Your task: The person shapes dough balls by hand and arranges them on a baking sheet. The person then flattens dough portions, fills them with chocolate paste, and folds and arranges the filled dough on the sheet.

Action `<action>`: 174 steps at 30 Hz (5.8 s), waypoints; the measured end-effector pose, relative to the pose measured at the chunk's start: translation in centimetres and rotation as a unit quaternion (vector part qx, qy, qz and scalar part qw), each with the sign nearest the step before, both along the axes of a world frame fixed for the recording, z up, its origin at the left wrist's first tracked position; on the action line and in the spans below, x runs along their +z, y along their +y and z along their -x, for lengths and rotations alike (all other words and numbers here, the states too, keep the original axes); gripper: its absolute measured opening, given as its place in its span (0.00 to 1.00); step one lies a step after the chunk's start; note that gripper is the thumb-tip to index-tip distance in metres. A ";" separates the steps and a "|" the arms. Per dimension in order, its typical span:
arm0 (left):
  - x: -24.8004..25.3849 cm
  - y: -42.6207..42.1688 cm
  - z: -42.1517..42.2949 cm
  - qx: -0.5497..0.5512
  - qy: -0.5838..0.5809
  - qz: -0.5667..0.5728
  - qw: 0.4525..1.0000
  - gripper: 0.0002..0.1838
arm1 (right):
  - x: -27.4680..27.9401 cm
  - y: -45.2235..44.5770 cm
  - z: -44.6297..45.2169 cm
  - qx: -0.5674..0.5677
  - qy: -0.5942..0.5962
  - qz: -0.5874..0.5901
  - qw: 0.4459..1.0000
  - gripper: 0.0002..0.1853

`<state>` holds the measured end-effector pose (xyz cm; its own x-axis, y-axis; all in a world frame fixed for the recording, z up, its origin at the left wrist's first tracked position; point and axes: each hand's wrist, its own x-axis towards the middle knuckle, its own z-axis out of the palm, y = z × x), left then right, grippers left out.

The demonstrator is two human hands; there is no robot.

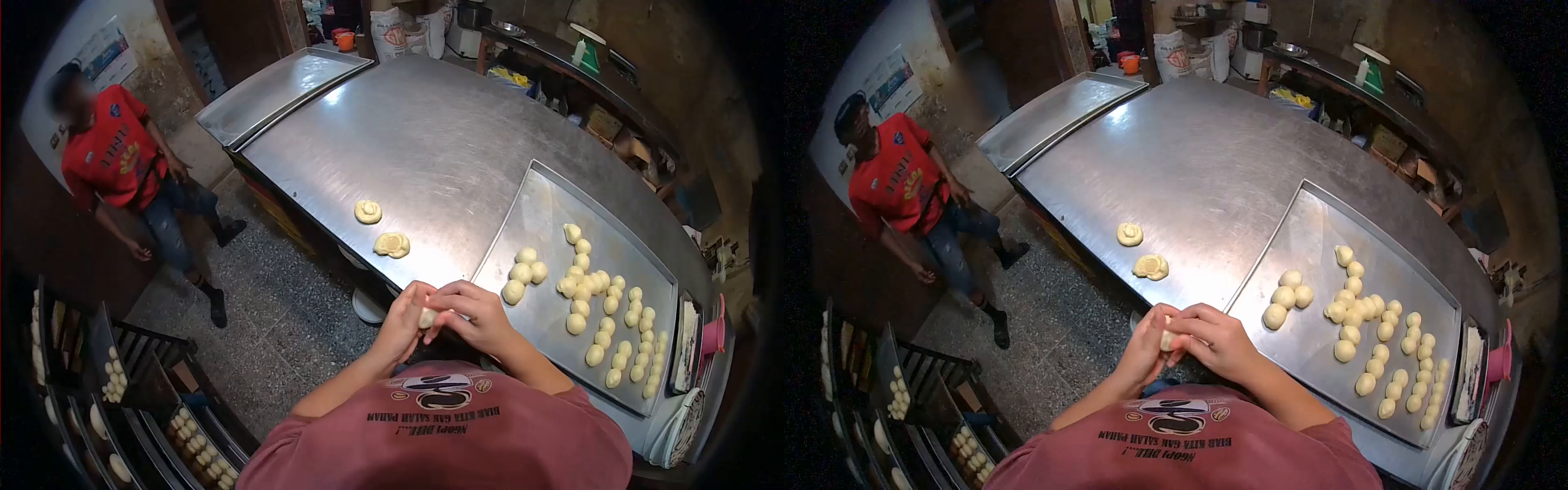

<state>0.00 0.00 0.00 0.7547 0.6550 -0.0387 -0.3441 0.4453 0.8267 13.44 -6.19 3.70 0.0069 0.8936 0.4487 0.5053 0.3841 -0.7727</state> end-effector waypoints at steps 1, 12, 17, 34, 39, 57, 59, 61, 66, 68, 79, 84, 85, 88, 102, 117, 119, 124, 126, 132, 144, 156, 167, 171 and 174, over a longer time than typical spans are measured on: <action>0.2 0.2 0.5 -0.034 -0.010 0.034 0.999 0.24 | -0.1 0.0 0.1 -0.005 0.009 0.008 1.000 0.10; -0.2 9.3 0.7 -0.305 -0.139 0.154 0.929 0.27 | 0.9 5.1 0.7 -0.087 0.087 0.008 0.992 0.08; 0.3 11.8 0.6 -0.280 -0.189 -0.041 0.940 0.30 | -1.1 8.6 2.0 -0.094 0.359 0.112 0.922 0.12; 0.5 19.1 -1.1 0.131 0.112 -0.336 0.926 0.26 | -3.4 14.0 -4.5 -0.266 0.300 0.259 0.879 0.19; 0.8 20.8 1.0 0.194 0.109 -0.241 0.945 0.26 | -7.7 16.2 -7.0 -0.320 -0.108 0.312 0.888 0.14; -0.3 21.4 3.4 0.140 0.133 -0.262 0.946 0.13 | -6.9 13.9 1.4 -0.337 0.003 0.284 0.897 0.10; -0.4 21.4 3.2 0.111 0.123 -0.264 0.950 0.12 | -8.6 13.9 1.6 -0.311 -0.025 0.266 0.912 0.08; -0.7 21.5 3.0 0.082 0.120 -0.262 0.954 0.12 | -9.3 14.2 1.8 -0.302 0.089 0.255 0.914 0.08; -1.9 21.3 1.8 0.000 0.115 -0.227 0.967 0.13 | -7.9 14.5 1.4 -0.206 0.413 0.220 0.860 0.09; -2.7 21.4 1.5 -0.105 0.156 -0.110 0.976 0.14 | -4.7 14.3 0.1 -0.128 0.405 0.260 0.867 0.09; -0.5 18.9 -0.3 -0.215 -0.048 0.304 0.927 0.22 | -4.4 11.3 4.9 -0.330 -0.267 -0.251 0.870 0.11; -0.6 17.5 -1.0 -0.243 -0.048 0.330 0.911 0.21 | -6.4 10.5 3.2 -0.301 -0.383 -0.283 0.826 0.12; -0.6 17.5 -1.3 -0.247 -0.049 0.328 0.911 0.21 | -6.2 10.5 2.9 -0.304 -0.386 -0.284 0.824 0.12; -0.5 17.6 -1.5 -0.273 -0.043 0.314 0.909 0.20 | -5.5 10.4 2.3 -0.278 -0.380 -0.250 0.846 0.11; 2.6 17.0 -0.1 -0.204 0.081 -0.111 0.969 0.14 | 0.2 9.7 4.8 -0.349 -0.161 -0.060 0.921 0.17; 0.4 17.3 -0.1 -0.102 -0.008 -0.257 0.961 0.18 | -2.5 10.4 4.1 -0.109 0.706 0.103 0.693 0.19; 0.1 17.2 -0.1 -0.126 -0.034 -0.180 0.975 0.18 | -2.5 9.9 4.7 -0.123 0.696 0.152 0.691 0.16; 0.5 16.4 -0.7 -0.103 -0.034 -0.185 0.977 0.19 | -1.8 10.2 4.5 -0.186 0.654 0.095 0.727 0.15; 0.8 16.4 -0.9 -0.108 -0.036 -0.195 0.974 0.19 | -1.3 10.1 4.4 -0.192 0.651 0.086 0.729 0.14; 1.2 16.2 -1.0 -0.115 -0.045 -0.229 0.966 0.20 | -1.6 9.9 3.2 -0.179 0.658 0.048 0.730 0.13; 3.1 16.4 0.0 -0.049 0.044 -0.359 0.931 0.21 | 0.1 10.6 4.7 -0.282 -0.066 -0.105 0.951 0.11; 4.0 16.4 0.0 -0.183 -0.007 -0.379 0.907 0.37 | 1.2 8.4 3.1 -0.253 0.139 -0.030 0.957 0.14; 7.6 13.3 -3.0 -0.264 0.157 -0.475 0.825 0.42 | 1.3 4.2 1.1 -0.241 0.059 0.056 0.967 0.12; 5.7 10.5 -5.1 -0.209 0.078 -0.362 0.905 0.41 | 1.6 2.2 -0.3 -0.275 0.031 -0.006 0.961 0.12; 3.9 7.9 -6.1 -0.180 -0.056 0.004 0.982 0.38 | 1.0 0.6 -1.3 -0.331 0.052 -0.119 0.935 0.12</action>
<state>6.10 7.88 3.88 0.9373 0.3443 0.0537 -0.2512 0.5608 0.7889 14.77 -5.56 4.74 0.5783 0.5530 0.5998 0.6200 0.1799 -0.7637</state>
